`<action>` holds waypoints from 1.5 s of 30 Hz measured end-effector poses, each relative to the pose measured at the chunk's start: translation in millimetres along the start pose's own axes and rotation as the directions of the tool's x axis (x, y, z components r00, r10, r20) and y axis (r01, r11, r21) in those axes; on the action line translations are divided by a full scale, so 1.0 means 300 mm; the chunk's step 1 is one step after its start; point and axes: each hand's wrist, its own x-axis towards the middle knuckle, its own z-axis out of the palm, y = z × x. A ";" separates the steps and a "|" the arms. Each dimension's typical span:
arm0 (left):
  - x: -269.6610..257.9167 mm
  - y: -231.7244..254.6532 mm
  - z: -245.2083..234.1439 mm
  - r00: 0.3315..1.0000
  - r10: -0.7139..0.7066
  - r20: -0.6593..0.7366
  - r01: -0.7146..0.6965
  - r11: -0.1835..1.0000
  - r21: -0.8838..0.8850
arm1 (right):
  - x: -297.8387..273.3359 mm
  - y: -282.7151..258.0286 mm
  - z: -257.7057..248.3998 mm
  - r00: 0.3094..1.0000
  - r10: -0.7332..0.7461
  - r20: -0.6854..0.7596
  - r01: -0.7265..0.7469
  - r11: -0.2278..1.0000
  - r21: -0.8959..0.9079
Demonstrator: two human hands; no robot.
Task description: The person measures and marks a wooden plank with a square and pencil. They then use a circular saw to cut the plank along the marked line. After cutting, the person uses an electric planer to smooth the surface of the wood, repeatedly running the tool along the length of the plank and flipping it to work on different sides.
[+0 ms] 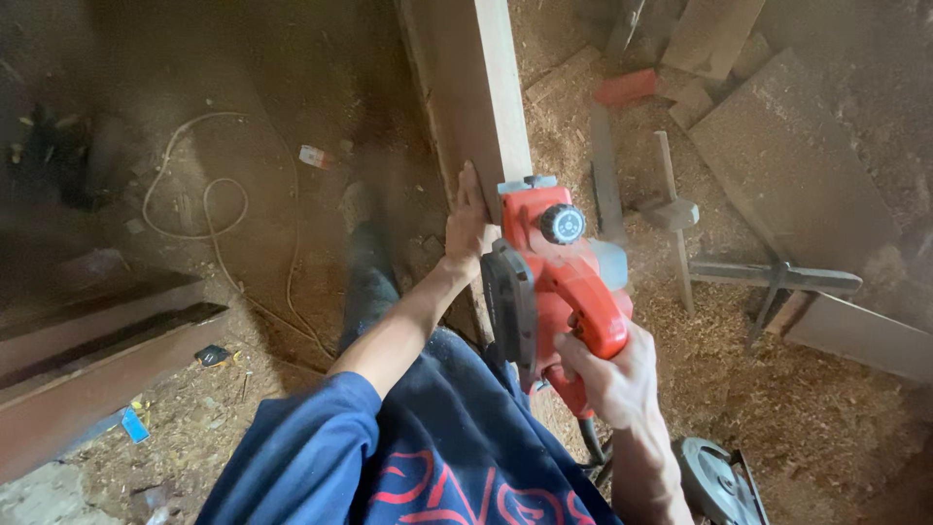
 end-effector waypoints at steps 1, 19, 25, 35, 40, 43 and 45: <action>0.002 0.000 -0.001 0.998 -0.044 0.039 0.045 0.999 -0.027 | 0.012 -0.016 0.004 1.000 0.002 0.005 -0.002 1.000 -0.005; -0.060 0.065 -0.074 0.963 -0.228 0.140 0.268 0.828 -0.493 | 0.307 -0.275 0.082 0.991 -0.119 0.064 0.109 0.982 0.152; -0.062 0.060 -0.079 0.980 -0.184 0.075 0.197 0.943 -0.269 | 0.348 -0.318 0.085 0.983 -0.165 0.083 0.159 0.984 0.077; -0.052 0.047 -0.056 0.999 -0.034 0.025 0.033 0.999 0.036 | 0.498 -0.406 0.110 0.962 -0.256 0.098 0.248 0.964 0.094; -0.014 0.045 -0.063 0.996 -0.028 0.083 0.020 0.995 0.100 | 0.500 -0.425 0.096 0.943 -0.330 0.039 0.327 0.942 0.080; -0.005 0.057 -0.074 0.983 0.180 -0.036 -0.170 0.967 0.189 | 0.360 -0.391 0.013 0.983 -0.181 -0.020 0.182 0.982 0.058; -0.009 0.069 -0.092 0.982 0.183 -0.046 -0.174 0.972 0.158 | 0.262 -0.350 -0.054 0.986 -0.163 -0.039 0.165 0.986 0.033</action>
